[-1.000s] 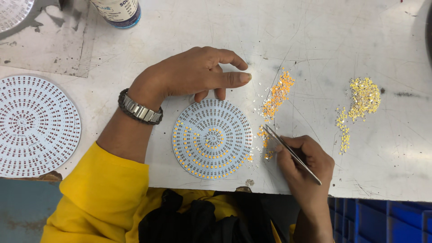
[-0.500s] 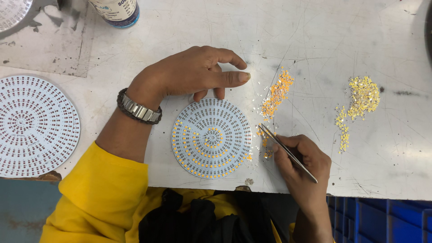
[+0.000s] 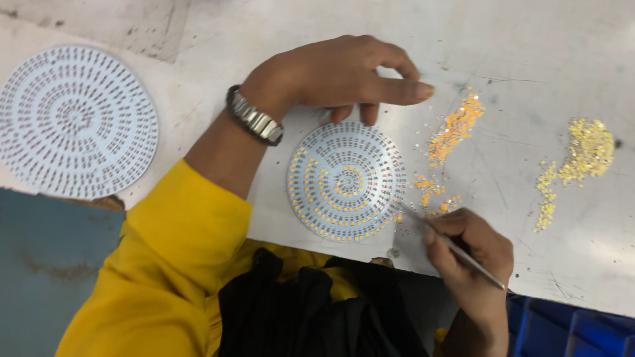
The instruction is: The person uses tweezers to pick small yellow LED components from a pile and place them into designated spots on a circular LED board. The hands repeatedly pick, orient, and place the LEDs one by one across the board's surface.
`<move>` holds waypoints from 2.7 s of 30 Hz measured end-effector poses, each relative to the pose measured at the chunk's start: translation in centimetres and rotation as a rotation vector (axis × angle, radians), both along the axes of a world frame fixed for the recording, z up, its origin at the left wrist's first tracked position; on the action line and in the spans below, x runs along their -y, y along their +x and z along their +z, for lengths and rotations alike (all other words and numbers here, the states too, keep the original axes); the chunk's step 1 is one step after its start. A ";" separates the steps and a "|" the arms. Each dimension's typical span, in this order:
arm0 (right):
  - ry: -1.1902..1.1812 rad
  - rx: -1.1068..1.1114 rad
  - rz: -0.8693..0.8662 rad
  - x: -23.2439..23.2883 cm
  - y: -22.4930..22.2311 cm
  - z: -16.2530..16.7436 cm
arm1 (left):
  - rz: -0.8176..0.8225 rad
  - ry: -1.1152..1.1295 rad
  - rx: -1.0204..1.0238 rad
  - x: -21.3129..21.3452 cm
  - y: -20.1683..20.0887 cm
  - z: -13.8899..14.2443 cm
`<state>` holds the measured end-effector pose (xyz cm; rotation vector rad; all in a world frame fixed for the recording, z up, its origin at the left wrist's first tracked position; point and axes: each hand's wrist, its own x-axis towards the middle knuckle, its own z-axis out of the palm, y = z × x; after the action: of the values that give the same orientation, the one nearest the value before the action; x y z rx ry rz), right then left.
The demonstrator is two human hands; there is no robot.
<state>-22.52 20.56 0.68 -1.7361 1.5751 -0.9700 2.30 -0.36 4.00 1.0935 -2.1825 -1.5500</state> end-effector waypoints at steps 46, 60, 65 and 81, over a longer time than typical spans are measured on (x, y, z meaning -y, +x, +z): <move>0.038 -0.012 -0.116 0.9 -1.4 -0.4 | -0.011 0.017 0.032 0.0 -0.2 0.3; 0.036 -0.087 -0.251 1.3 -0.7 -0.1 | -0.013 0.016 0.060 -0.1 -0.7 0.3; 0.038 -0.095 -0.219 1.5 -0.5 0.2 | -0.009 0.003 0.072 -0.1 -0.6 0.2; 0.043 -0.080 -0.266 1.9 -0.3 0.3 | -0.009 0.001 0.070 0.0 -0.6 0.0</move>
<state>-22.79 18.71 1.02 -1.5797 1.9003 -0.9928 1.75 -0.33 4.02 1.1570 -2.2350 -1.5382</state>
